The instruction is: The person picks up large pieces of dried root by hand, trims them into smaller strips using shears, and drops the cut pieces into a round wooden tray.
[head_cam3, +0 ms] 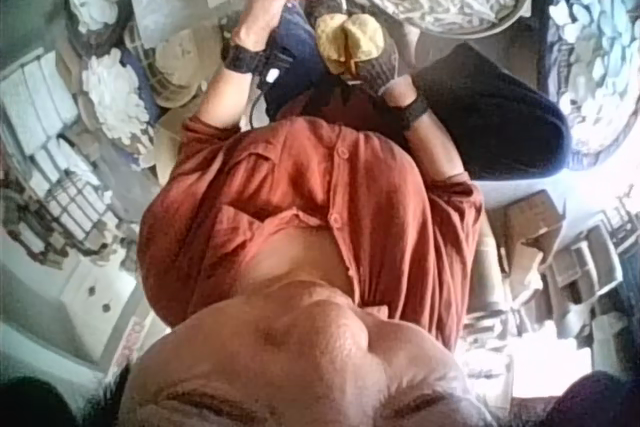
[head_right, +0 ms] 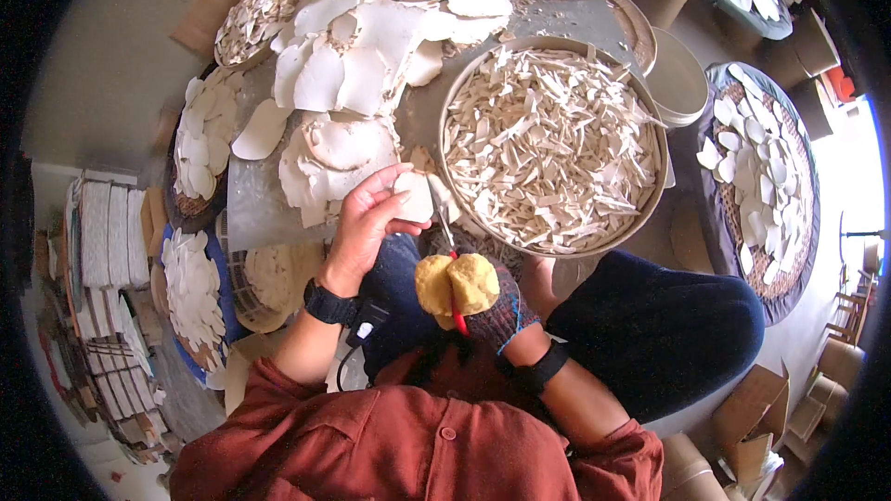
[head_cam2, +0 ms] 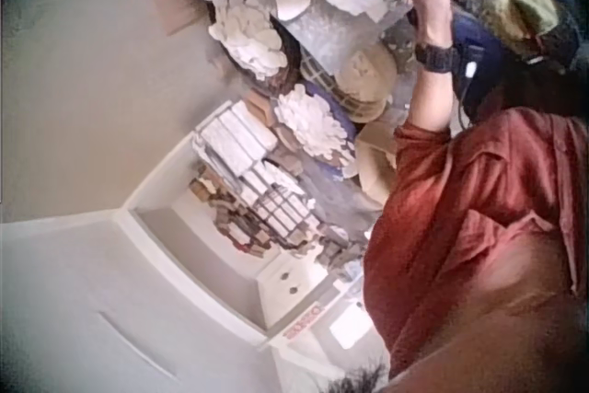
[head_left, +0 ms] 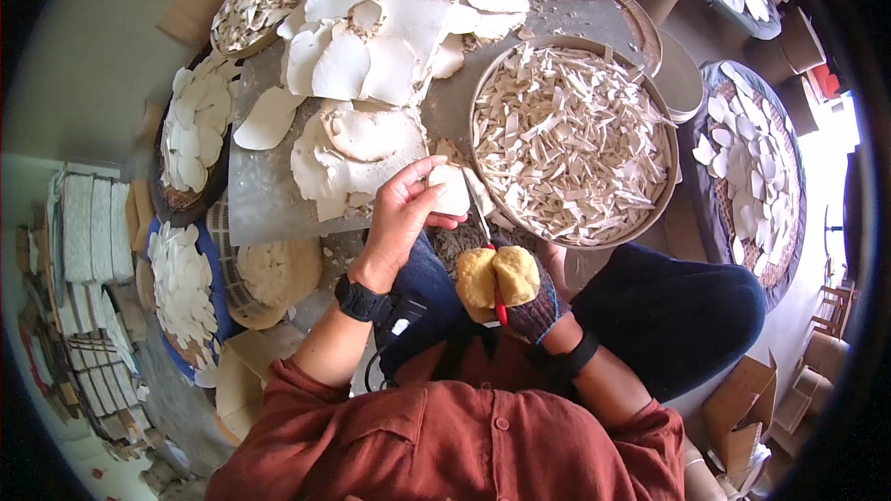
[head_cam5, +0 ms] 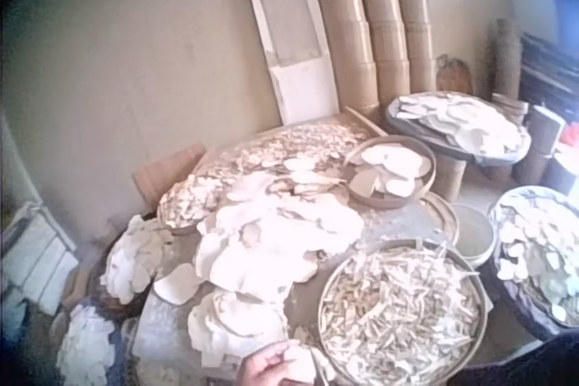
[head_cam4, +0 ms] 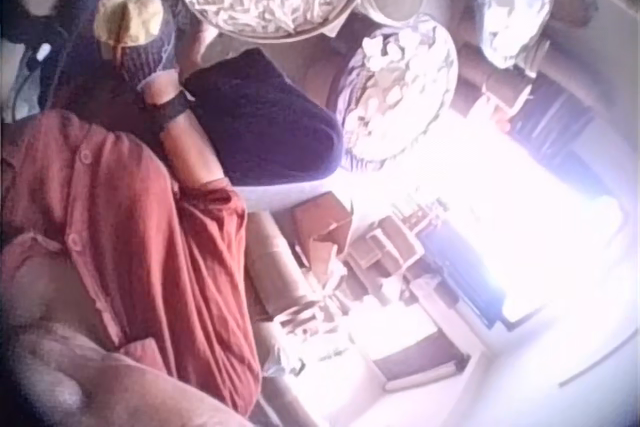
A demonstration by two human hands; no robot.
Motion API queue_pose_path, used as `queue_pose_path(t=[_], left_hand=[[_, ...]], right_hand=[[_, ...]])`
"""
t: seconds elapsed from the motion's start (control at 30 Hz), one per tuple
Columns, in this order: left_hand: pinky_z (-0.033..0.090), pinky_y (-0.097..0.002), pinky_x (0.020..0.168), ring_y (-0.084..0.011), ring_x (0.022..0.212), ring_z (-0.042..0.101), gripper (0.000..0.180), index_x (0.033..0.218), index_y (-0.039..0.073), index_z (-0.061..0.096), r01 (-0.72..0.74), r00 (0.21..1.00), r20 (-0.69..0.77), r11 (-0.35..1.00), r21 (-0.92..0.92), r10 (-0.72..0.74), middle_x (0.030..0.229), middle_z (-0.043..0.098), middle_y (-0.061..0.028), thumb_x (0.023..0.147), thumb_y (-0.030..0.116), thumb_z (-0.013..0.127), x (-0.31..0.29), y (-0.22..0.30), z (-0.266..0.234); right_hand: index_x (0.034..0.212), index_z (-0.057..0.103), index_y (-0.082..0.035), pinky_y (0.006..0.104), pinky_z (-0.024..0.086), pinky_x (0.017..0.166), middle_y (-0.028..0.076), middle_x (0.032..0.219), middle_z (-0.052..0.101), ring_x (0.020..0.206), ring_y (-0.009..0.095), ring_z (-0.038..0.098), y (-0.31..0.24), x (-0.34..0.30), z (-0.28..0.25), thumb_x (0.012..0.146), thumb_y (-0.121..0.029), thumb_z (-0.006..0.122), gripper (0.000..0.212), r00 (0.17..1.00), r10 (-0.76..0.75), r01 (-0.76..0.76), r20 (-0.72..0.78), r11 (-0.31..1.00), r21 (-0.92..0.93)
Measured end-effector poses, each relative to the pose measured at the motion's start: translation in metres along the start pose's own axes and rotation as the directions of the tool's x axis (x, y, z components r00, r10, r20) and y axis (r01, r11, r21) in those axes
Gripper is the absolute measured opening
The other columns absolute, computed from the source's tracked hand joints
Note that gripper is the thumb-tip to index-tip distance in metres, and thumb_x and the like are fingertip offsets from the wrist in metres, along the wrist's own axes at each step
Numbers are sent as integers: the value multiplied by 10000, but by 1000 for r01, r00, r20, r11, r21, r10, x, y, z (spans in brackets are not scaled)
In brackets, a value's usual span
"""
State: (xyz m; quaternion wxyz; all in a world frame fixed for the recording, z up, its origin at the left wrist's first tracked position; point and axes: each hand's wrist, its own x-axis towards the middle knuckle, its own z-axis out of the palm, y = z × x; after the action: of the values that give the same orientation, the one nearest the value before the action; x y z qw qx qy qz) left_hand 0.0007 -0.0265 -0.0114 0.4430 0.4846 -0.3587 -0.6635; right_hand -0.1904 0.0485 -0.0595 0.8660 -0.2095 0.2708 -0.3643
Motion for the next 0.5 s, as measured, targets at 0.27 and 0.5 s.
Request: queue_pose_path(t=[0.27, 0.5], left_hand=[[535, -252, 557, -200, 700, 636, 368, 1202, 7, 422, 23, 998, 58, 995, 94, -29, 893, 616, -121, 848, 46, 512, -7, 11, 7], [498, -217, 622, -120, 729, 599, 322, 1096, 19, 427, -103, 987, -111, 983, 153, 120, 859, 613, -89, 806, 17, 567, -12, -8, 11]], right_hand=[[1113, 518, -66, 290, 443, 867, 90, 1067, 574, 971, 175, 564, -3, 0, 4, 853, -199, 543, 292, 961, -198, 223, 194, 968, -117], [1286, 312, 31, 411, 256, 1047, 233, 1316, 346, 1215, 329, 366, -22, -7, 30, 842, -619, 252, 789, 993, 73, -90, -97, 979, -183]])
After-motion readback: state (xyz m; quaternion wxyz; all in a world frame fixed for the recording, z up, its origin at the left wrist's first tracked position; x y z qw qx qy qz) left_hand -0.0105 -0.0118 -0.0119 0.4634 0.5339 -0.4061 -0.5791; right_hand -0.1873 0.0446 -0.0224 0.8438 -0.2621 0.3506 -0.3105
